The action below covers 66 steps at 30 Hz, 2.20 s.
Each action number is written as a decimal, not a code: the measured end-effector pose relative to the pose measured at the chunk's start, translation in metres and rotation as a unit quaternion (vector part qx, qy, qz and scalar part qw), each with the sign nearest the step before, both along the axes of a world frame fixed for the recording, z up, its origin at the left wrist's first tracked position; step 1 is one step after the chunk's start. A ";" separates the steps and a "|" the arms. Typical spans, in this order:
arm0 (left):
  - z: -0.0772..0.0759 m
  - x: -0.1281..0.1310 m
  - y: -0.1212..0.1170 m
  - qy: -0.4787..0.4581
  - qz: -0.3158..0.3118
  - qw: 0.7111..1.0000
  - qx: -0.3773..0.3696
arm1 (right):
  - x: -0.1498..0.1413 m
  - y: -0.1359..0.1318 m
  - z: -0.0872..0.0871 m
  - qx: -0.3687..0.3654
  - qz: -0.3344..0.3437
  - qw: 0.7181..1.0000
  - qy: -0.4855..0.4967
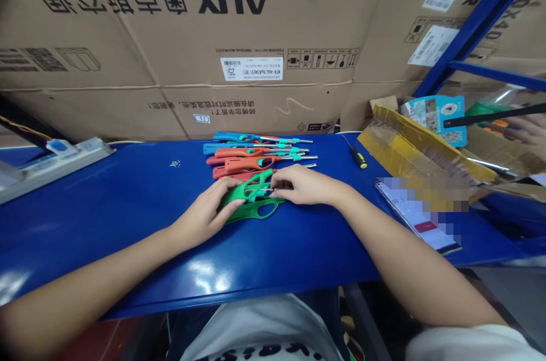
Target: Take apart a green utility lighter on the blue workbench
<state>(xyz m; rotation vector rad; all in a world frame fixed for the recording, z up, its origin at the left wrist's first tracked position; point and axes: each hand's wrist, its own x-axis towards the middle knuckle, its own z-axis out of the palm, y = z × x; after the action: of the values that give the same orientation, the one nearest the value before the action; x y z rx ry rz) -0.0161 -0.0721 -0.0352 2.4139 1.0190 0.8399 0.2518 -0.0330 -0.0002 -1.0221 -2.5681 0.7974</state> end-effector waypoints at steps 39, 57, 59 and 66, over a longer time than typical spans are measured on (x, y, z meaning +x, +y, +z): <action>0.025 0.007 -0.009 -0.172 0.029 0.966 -0.190 | -0.026 -0.033 0.001 0.288 0.028 0.952 0.097; 0.033 0.009 -0.019 -0.184 0.091 0.970 -0.129 | -0.032 -0.043 0.001 0.282 0.022 0.957 0.070; 0.032 0.007 -0.020 -0.167 0.097 0.976 -0.104 | -0.033 -0.043 -0.001 0.282 0.014 0.957 0.063; 0.029 0.001 -0.021 -0.109 0.118 0.987 0.007 | -0.035 -0.046 -0.002 0.222 -0.016 0.970 0.093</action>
<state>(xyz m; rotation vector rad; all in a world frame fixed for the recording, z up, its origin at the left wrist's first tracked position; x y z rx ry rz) -0.0146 -0.0931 -0.0065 2.1804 1.2289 1.1658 0.2166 -0.0787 -0.0024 -0.8022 -2.4013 0.2697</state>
